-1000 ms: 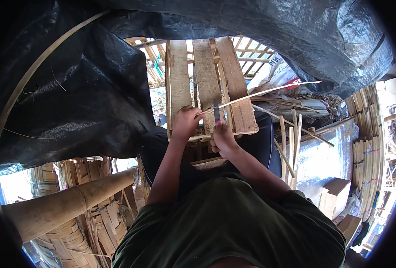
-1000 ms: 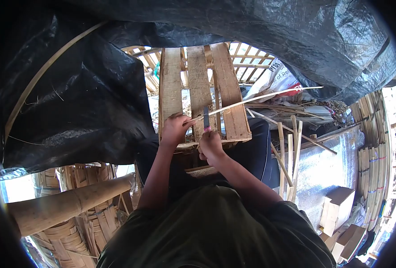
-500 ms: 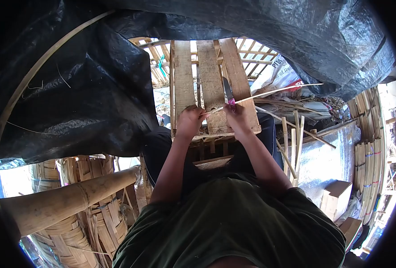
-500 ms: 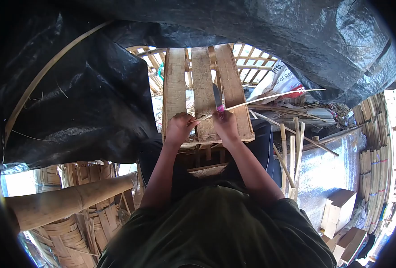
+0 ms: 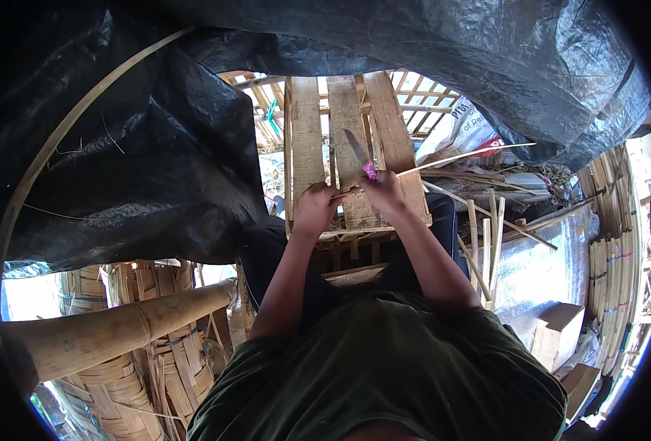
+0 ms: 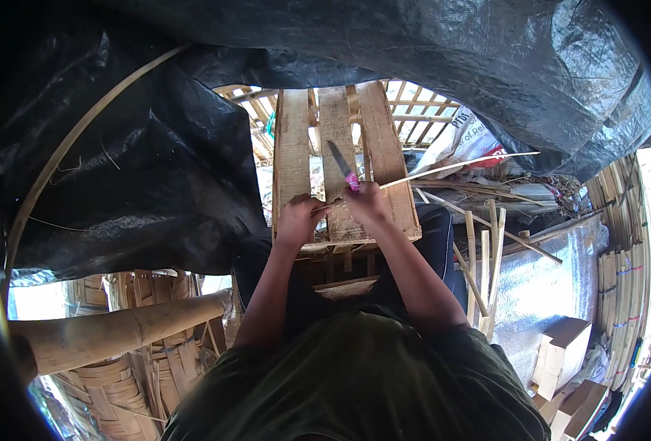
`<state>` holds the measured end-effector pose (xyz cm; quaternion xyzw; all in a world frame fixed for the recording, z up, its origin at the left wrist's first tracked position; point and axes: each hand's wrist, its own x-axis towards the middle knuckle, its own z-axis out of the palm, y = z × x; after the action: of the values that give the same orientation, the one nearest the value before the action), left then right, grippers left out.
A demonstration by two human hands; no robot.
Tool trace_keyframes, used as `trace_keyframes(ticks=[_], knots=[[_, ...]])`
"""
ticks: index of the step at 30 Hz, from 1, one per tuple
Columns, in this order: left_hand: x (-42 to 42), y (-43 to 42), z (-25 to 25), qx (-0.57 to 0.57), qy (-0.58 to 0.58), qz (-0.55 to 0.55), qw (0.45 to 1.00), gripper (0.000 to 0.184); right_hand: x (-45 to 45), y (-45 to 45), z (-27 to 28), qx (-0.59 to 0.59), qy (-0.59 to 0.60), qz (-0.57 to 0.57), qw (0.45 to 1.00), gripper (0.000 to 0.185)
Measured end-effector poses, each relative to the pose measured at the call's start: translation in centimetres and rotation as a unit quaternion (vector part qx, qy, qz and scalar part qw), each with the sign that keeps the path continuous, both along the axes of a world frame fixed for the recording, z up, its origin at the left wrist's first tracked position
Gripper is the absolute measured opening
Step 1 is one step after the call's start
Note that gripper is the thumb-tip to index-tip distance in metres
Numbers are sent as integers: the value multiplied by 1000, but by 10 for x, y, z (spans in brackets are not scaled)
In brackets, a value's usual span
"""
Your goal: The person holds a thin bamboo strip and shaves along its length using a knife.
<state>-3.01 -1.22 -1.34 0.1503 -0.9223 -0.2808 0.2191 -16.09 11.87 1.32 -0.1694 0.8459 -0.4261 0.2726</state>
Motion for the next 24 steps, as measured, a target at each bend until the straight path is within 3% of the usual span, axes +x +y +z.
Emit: trace_keyframes(ticks=[2,6,8,9,11,14,15,18,24], knots=[[-1,-1,0,8,-10,-1,1000,21,-3,3,-5,-97,-152,-75,981,25],[0,0,1,28,-28,4,999,22,1,3,3,-158,-244,-112,950,19],[-1,-1,-1,7,7,-8,1000,23,-5,6,24,-240,-342,-103,903,16],[-1,-2,-2,5,8,-7,1000,23,-11,4,32,-241,-341,-100,903,16],[-1,-2,-2,24,-5,-9,1000,24,-24,1,44,-224,-153,-106,957,13],[-2,-2,1,17,-4,-16,1000,24,-48,2,39,-218,-74,-108,967,11],[-2,-1,2,16,-4,-17,1000,24,-55,1,36,-157,-32,-115,980,12],[-2,-2,1,21,-7,-12,1000,24,-74,8,29,-141,-133,-107,975,15],[-3,-3,-6,20,-18,-12,1000,24,-75,32,28,-131,-94,-124,979,20]])
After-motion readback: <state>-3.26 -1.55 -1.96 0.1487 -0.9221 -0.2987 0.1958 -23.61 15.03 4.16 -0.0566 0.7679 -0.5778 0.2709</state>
